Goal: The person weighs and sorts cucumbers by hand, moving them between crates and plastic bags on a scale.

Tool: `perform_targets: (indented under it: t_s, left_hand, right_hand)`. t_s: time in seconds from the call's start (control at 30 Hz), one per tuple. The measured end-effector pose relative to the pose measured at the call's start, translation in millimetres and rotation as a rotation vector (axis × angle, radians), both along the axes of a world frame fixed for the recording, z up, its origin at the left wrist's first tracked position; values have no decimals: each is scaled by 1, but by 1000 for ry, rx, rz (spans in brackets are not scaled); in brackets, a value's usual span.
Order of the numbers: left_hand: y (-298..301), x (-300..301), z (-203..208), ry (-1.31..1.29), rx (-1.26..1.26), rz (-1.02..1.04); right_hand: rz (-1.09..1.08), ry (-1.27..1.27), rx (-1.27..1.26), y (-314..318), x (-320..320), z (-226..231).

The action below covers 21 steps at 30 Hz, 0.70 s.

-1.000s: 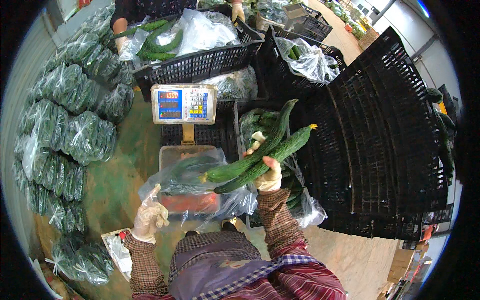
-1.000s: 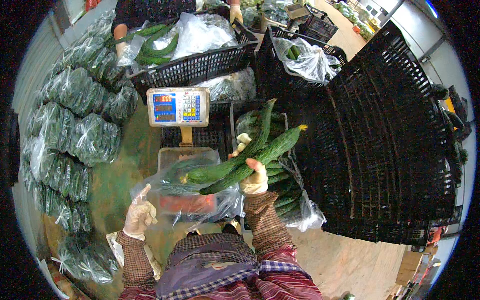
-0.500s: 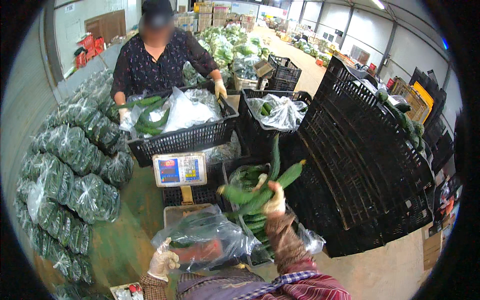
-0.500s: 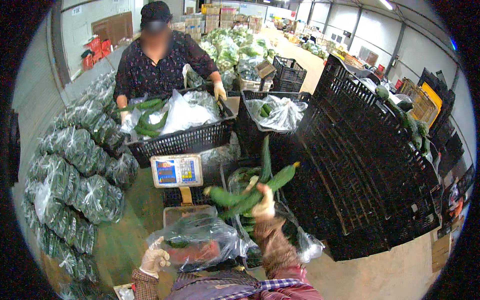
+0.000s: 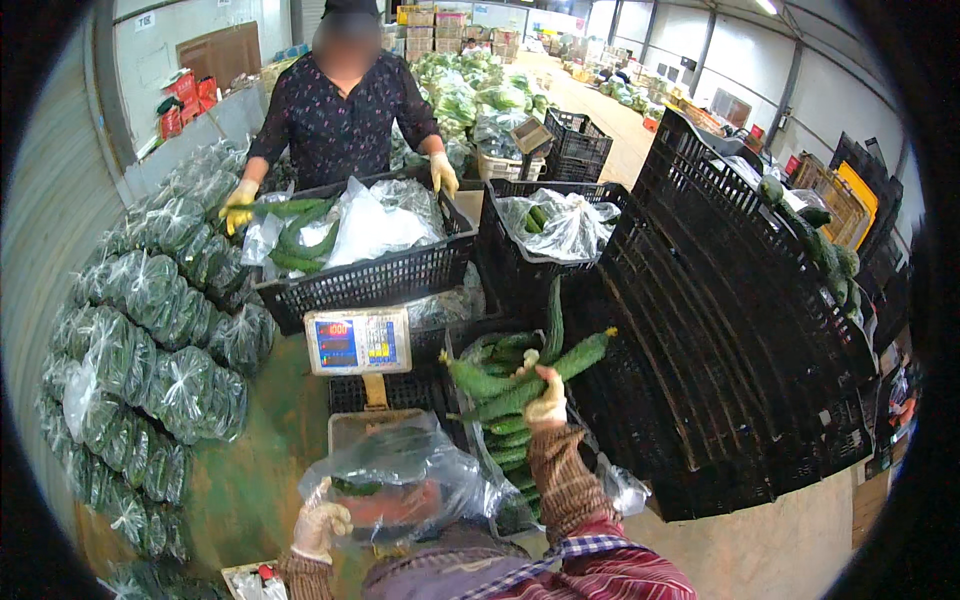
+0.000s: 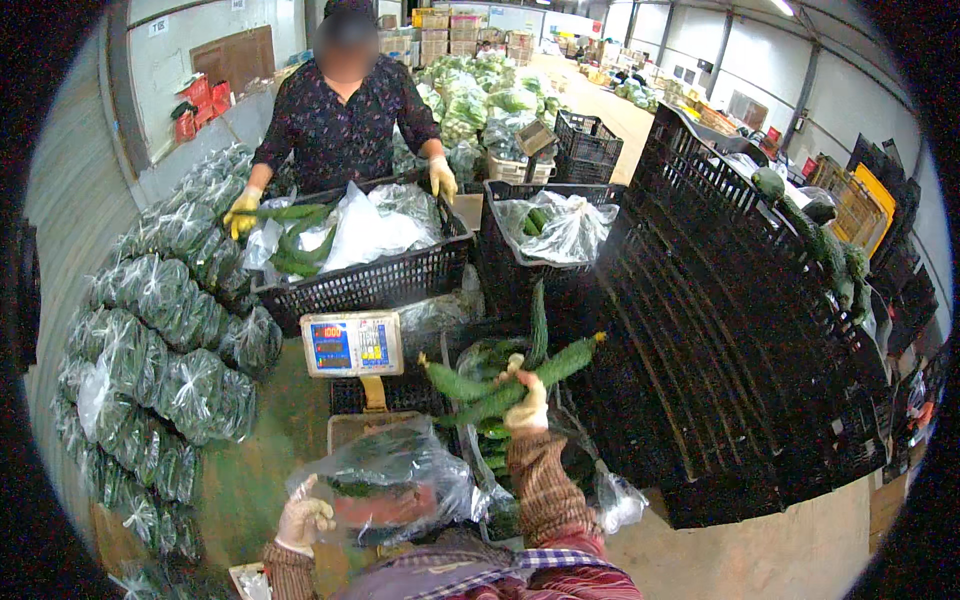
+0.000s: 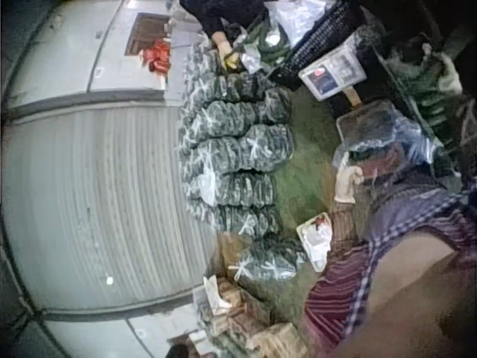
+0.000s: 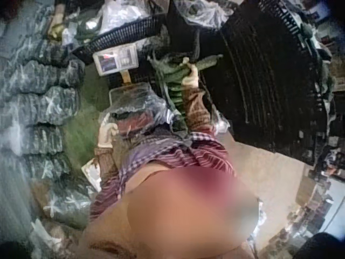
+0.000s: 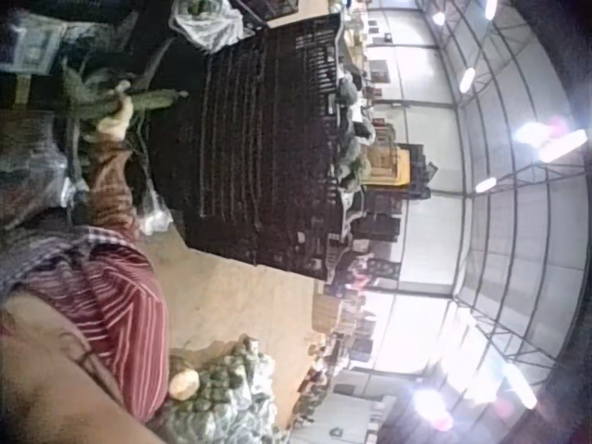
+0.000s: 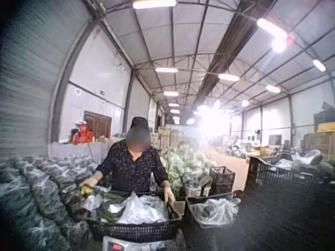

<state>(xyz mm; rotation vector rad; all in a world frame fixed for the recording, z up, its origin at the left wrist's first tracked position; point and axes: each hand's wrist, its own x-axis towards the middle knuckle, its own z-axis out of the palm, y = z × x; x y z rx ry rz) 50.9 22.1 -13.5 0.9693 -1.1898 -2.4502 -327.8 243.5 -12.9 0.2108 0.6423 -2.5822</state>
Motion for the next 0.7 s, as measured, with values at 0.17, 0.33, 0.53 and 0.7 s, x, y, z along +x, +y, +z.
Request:
perform_targets:
  t_s: [0.17,0.33,0.53,0.7]
  left_hand:
    - [-4,-16,7,92,56,-82]
    - [-2,-21,9,113,72,-155]
    - [-5,-9,-3,226,110,-177]
    - [-4,-5,0,231,135,-182]
  right_hand:
    - [-13,110,138,48,68,-19]
    - [-144,151,73,65,113,-5]
    - [-117,130,61,61,147,9]
    - [-108,169,117,56,145,-13]
